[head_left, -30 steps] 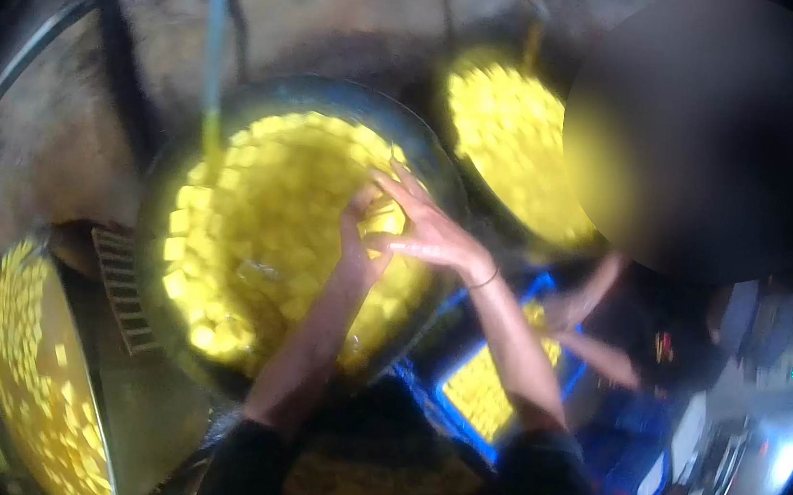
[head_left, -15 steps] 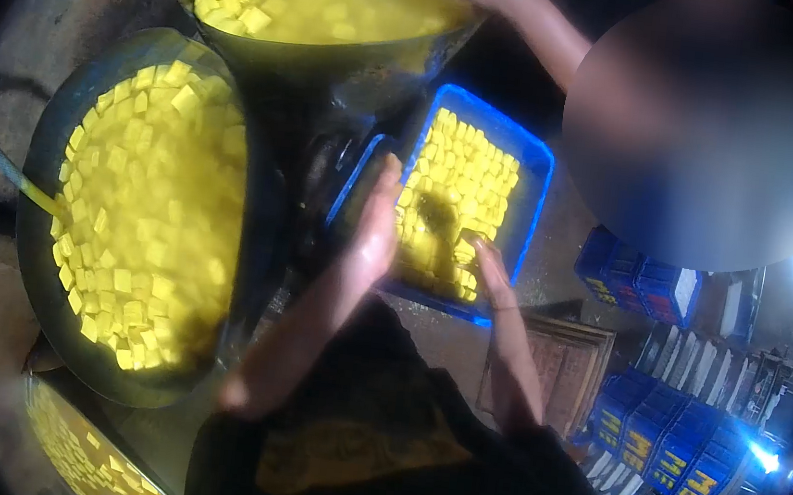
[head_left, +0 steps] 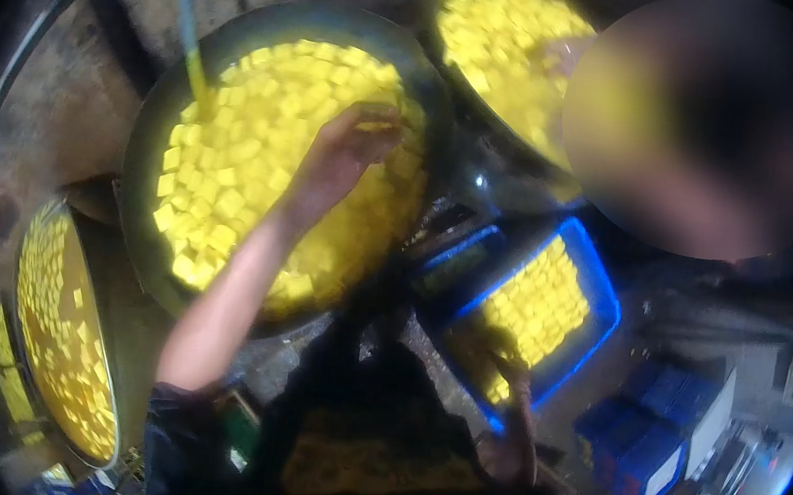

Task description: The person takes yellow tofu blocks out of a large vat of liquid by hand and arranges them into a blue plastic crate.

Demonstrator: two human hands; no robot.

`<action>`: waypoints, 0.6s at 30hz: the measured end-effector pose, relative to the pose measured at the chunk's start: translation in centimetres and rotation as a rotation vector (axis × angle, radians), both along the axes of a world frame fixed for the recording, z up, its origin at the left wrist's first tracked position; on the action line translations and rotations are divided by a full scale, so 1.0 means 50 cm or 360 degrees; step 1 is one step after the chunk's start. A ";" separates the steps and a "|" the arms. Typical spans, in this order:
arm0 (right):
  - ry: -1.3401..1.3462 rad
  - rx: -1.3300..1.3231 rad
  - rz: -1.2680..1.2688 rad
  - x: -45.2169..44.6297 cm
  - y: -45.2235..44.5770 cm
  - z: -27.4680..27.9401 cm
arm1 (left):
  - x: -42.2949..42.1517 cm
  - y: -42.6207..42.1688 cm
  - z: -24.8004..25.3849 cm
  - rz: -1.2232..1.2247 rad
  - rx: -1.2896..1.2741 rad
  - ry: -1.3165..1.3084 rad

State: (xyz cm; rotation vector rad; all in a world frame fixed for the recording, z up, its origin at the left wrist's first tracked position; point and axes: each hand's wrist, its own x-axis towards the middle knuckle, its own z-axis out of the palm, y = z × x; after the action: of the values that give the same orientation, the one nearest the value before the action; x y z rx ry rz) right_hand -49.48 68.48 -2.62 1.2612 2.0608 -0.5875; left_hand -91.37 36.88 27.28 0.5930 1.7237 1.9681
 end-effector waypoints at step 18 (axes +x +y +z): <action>0.0437 0.0171 0.2023 -0.985 -0.402 0.250 | 0.074 -0.220 -0.421 -0.0383 -0.1253 0.0839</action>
State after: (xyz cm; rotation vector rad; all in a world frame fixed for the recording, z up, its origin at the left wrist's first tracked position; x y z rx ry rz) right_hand -98.72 48.38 9.90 -0.2566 2.5950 -0.0260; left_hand -87.65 25.87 6.22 0.9950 2.3829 0.8726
